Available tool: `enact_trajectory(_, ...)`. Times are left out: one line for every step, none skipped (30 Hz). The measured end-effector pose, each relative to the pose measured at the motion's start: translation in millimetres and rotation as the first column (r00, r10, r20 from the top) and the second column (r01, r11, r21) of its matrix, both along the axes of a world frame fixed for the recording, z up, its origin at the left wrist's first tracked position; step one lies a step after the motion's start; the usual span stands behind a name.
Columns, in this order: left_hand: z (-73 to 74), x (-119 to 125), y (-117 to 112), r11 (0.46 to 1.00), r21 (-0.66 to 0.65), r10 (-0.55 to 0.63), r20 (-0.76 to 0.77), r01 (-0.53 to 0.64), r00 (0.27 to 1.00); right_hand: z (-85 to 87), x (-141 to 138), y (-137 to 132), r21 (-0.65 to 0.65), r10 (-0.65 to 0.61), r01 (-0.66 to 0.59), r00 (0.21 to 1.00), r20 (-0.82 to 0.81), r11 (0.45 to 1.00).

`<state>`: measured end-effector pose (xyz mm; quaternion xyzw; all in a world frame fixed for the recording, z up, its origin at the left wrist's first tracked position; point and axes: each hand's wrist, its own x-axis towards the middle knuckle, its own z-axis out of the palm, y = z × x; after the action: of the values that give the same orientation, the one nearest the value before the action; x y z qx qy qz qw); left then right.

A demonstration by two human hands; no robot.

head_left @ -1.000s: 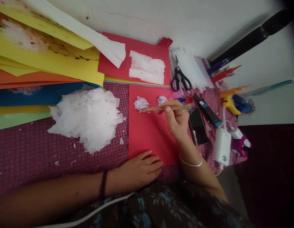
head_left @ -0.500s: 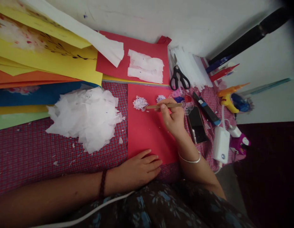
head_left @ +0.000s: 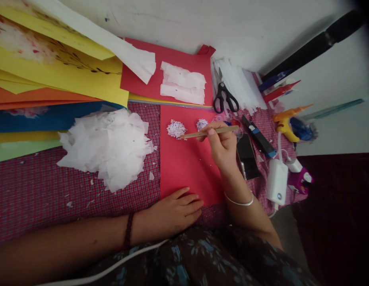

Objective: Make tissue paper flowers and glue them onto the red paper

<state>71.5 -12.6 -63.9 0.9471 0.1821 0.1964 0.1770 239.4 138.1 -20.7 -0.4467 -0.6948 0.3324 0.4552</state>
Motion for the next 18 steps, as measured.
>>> enact_trajectory(-0.2,0,0,1.000,0.002,0.002,0.003,-0.002,1.000,-1.0,-1,-1,0.008,0.018,-0.019,1.000,0.023,1.000)
enact_trajectory(-0.3,0,0,1.000,0.003,0.003,0.006,-0.003,1.000,-1.8,-2,-1,0.022,0.032,-0.033,0.998,0.057,0.999)
enact_trajectory(-0.4,1,0,1.000,0.004,0.004,0.007,-0.004,1.000,-2.4,-2,-1,0.039,0.037,-0.041,0.995,0.097,0.998)
enact_trajectory(-0.5,1,0,1.000,0.005,0.003,0.008,-0.003,1.000,-2.6,-1,0,0.058,0.032,-0.040,0.990,0.138,0.998)
enact_trajectory(-0.5,1,0,1.000,0.005,0.003,0.008,-0.003,1.000,-2.7,-1,1,0.075,0.019,-0.033,0.985,0.173,0.997)
enact_trajectory(-0.5,1,0,1.000,0.004,0.002,0.005,-0.002,1.000,-2.7,0,2,0.089,0.002,-0.020,0.981,0.194,0.996)
enact_trajectory(-0.4,0,0,1.000,0.003,0.003,0.005,-0.003,1.000,-2.7,1,2,0.097,-0.014,-0.006,0.979,0.204,0.995)
enact_trajectory(-0.3,0,0,1.000,0.003,0.005,0.008,-0.005,1.000,-2.6,2,3,0.101,-0.027,0.006,0.978,0.206,0.995)
enact_trajectory(0.0,0,0,1.000,0.002,0.006,0.012,-0.007,1.000,-2.4,3,3,0.102,-0.032,0.012,0.978,0.205,0.995)
enact_trajectory(0.2,0,0,1.000,0.000,0.006,0.012,-0.006,1.000,-2.1,3,3,0.100,-0.033,0.013,0.979,0.201,0.995)
enact_trajectory(0.6,0,0,1.000,-0.002,0.005,0.011,-0.005,1.000,-1.6,3,3,0.096,-0.031,0.012,0.981,0.194,0.995)
enact_trajectory(0.9,-1,1,1.000,-0.002,0.004,0.010,-0.004,1.000,-0.9,3,2,0.090,-0.029,0.013,0.983,0.183,0.996)
enact_trajectory(1.3,-1,1,1.000,-0.002,0.002,0.008,-0.002,1.000,0.0,3,0,0.085,-0.033,0.019,0.985,0.167,0.996)
enact_trajectory(1.6,-1,1,1.000,-0.004,-0.001,0.004,0.001,1.000,1.1,2,-1,0.085,-0.041,0.029,0.988,0.146,0.996)
enact_trajectory(1.9,-1,1,1.000,-0.005,-0.001,0.003,0.001,1.000,2.1,2,-3,0.088,-0.051,0.041,0.991,0.122,0.995)
enact_trajectory(2.0,0,1,1.000,-0.006,-0.001,0.003,0.001,1.000,3.0,1,-4,0.094,-0.058,0.048,0.993,0.100,0.994)
enact_trajectory(2.1,0,1,1.000,-0.006,0.001,0.005,-0.001,1.000,3.6,-1,-6,0.100,-0.054,0.046,0.995,0.083,0.994)
enact_trajectory(2.1,0,1,1.000,-0.007,0.004,0.006,-0.003,1.000,3.6,-3,-8,0.102,-0.038,0.030,0.997,0.072,0.994)
